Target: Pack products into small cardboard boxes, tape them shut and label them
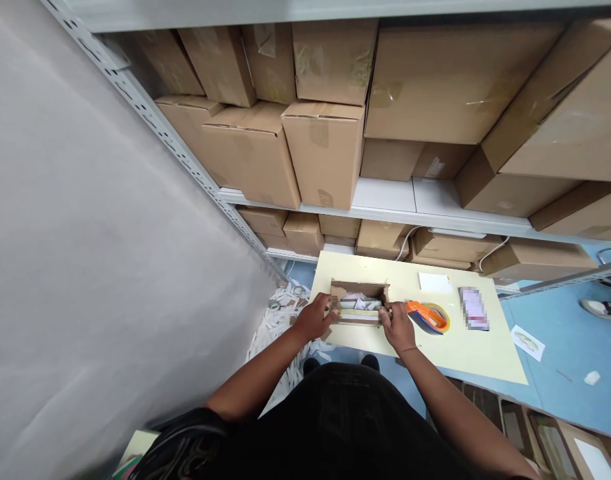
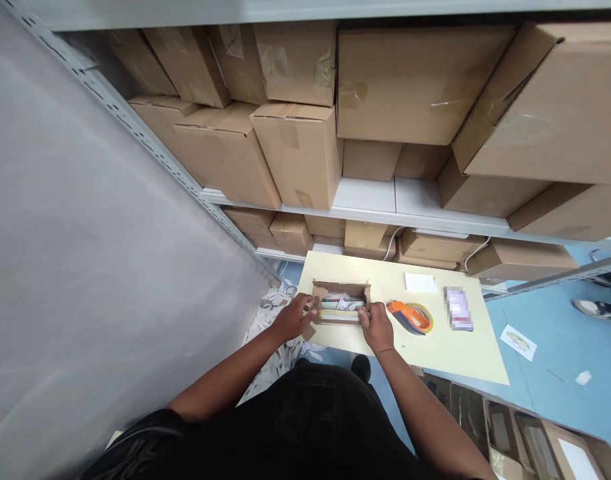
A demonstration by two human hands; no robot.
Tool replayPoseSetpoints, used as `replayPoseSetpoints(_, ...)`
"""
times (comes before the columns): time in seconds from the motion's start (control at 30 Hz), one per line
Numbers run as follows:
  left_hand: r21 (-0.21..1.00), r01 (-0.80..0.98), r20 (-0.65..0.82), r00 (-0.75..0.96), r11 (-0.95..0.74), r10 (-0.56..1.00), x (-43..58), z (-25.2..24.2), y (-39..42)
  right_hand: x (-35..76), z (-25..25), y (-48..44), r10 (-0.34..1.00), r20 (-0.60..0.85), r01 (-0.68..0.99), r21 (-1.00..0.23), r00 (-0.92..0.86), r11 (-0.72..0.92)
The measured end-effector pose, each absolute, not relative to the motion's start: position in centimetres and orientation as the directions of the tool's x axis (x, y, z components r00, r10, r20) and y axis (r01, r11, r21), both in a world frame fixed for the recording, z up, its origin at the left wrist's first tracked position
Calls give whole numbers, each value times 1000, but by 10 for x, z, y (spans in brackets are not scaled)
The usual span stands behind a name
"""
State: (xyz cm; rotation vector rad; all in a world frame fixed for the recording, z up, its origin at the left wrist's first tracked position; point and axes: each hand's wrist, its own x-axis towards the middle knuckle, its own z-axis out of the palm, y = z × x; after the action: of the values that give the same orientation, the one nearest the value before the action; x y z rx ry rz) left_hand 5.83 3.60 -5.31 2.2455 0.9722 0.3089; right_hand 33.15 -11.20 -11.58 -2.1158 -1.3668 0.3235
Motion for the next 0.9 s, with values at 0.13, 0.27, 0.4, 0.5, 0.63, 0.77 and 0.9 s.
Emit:
replayPoseSetpoints(0.13,700,511,57,656,-498,753,76,-51,63,333,-118,-96,859,57,742,-534,509,-405)
replayPoseSetpoints(0.27,723,467,56,695,-509,716,91,-51,77,334,-118,-82,895,21,811,-432,445,-394)
replayPoseSetpoints(0.4,713,445,77,718,-542,691,89,-52,69,333,-115,-70,894,-51,820,-378,444,-429)
replayPoseSetpoints(0.5,677,460,97,718,-575,689,84,-59,60,332,-117,-72,869,-44,769,-445,494,-459)
replayPoseSetpoints(0.63,603,523,77,713,-602,697,79,-77,52,332,-122,-91,807,7,634,-622,591,-459)
replayPoseSetpoints(0.77,611,519,74,714,-598,696,77,-93,49,330,-123,-111,822,22,570,-730,570,-376)
replayPoseSetpoints(0.9,668,526,60,668,-527,742,77,-99,46,330,-124,-108,830,-15,563,-727,557,-392)
